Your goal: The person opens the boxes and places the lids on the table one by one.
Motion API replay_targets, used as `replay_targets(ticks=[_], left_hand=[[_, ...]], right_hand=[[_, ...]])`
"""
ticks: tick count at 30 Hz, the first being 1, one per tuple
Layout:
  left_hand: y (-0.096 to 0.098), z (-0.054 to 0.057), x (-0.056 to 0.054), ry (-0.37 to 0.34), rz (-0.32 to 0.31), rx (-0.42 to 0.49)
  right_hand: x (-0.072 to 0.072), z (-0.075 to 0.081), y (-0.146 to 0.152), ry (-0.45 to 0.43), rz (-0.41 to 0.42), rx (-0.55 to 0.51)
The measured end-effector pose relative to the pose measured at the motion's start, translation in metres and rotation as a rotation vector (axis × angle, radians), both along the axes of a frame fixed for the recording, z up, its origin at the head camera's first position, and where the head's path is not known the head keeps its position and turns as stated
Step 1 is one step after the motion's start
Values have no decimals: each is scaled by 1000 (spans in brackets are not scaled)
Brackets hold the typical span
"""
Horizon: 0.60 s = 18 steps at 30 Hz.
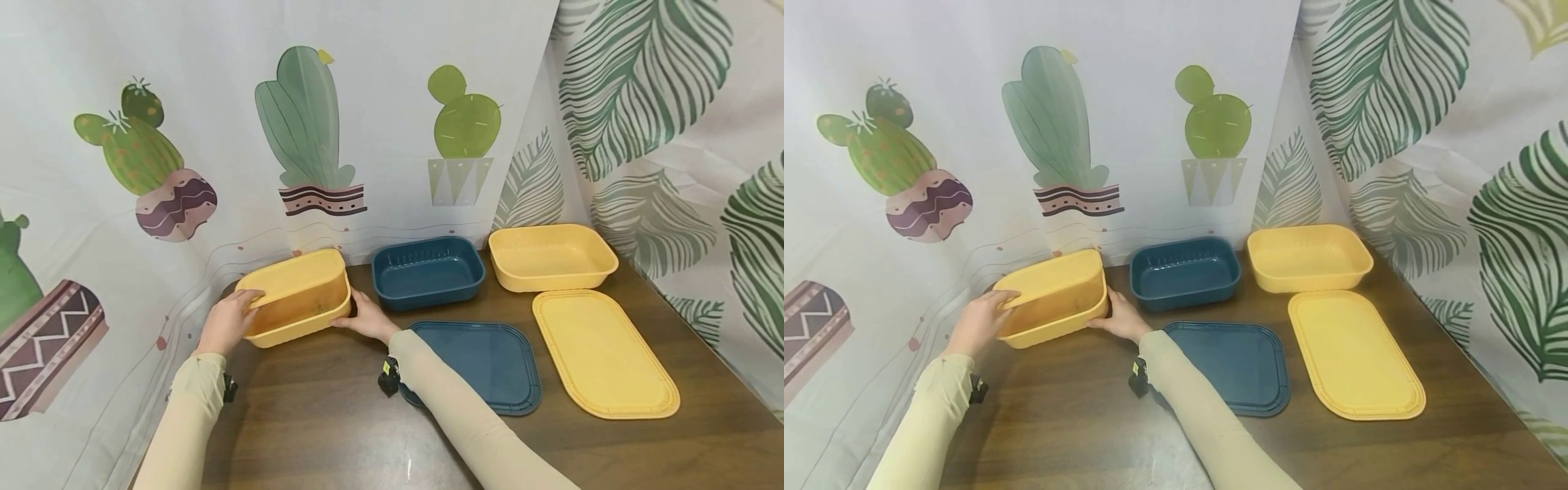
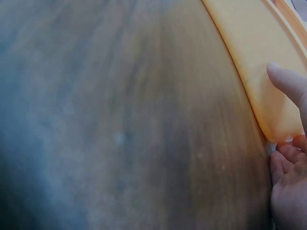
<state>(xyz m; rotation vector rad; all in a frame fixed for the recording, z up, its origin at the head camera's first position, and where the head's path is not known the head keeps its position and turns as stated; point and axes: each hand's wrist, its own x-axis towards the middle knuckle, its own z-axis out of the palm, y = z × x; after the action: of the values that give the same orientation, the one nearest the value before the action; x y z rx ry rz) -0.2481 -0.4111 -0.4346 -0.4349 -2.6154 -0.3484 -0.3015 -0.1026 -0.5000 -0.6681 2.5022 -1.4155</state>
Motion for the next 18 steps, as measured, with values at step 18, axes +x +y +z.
replay_targets(ticks=[18], left_hand=[[4, 3, -1, 35, 34, 4]], right_hand=[[0, 0, 0, 11, -2, -4]])
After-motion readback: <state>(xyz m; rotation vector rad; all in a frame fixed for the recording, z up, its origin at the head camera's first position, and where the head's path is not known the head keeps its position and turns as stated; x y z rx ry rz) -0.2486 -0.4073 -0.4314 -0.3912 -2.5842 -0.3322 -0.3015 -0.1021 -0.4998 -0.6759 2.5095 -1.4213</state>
